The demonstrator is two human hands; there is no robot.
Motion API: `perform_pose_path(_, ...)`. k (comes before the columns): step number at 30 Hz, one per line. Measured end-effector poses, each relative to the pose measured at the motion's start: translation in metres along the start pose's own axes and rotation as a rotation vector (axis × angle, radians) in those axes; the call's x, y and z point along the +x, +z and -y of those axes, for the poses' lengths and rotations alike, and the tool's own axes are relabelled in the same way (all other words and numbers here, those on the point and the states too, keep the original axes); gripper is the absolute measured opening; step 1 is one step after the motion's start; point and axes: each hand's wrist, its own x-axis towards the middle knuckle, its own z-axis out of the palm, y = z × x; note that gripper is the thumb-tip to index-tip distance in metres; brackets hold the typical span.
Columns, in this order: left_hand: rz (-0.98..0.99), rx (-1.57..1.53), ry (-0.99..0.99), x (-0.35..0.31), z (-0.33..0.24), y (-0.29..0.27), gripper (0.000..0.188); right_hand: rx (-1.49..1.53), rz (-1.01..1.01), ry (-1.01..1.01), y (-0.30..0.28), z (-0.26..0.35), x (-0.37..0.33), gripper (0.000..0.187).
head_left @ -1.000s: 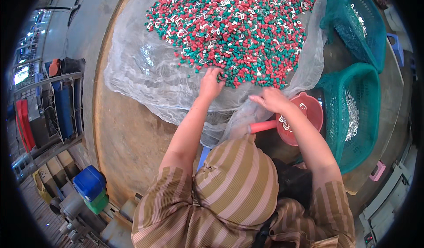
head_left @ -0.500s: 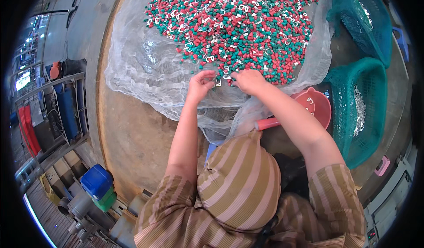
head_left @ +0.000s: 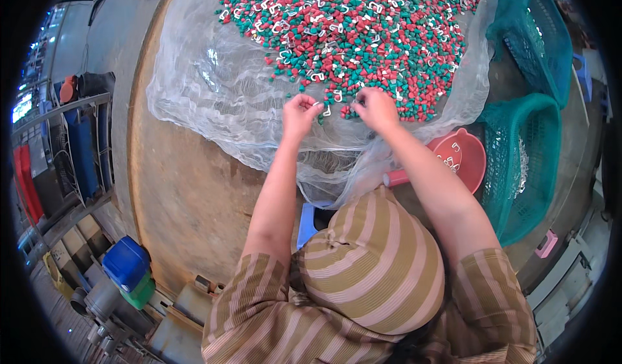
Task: The person sorts through a large pile of mixed red, green, and white plastic bottle caps spread on a sheet, picking out silver metal rings and placing them into a red scoop. They then pour the collected rings into a green basket and continue sorting the remaining caps.
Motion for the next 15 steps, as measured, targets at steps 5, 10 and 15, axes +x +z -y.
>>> perform_pose_path(5, 0.287, -0.875, -0.345, -0.021, -0.043, -0.034, 0.015, 1.19, 0.298, 0.507, -0.044, 0.004, 0.013, 0.016)
perform_pose_path(10, 0.199, 0.034, -0.142, -0.009, -0.015, -0.011, 0.024, 0.401, 0.131, 0.16, -0.022, 0.011, 0.029, 0.018)
perform_pose_path(15, -0.012, 0.708, 0.195, -0.023, -0.031, 0.024, 0.024, -0.299, 0.179, -0.07, 0.003, 0.047, 0.019, 0.034)
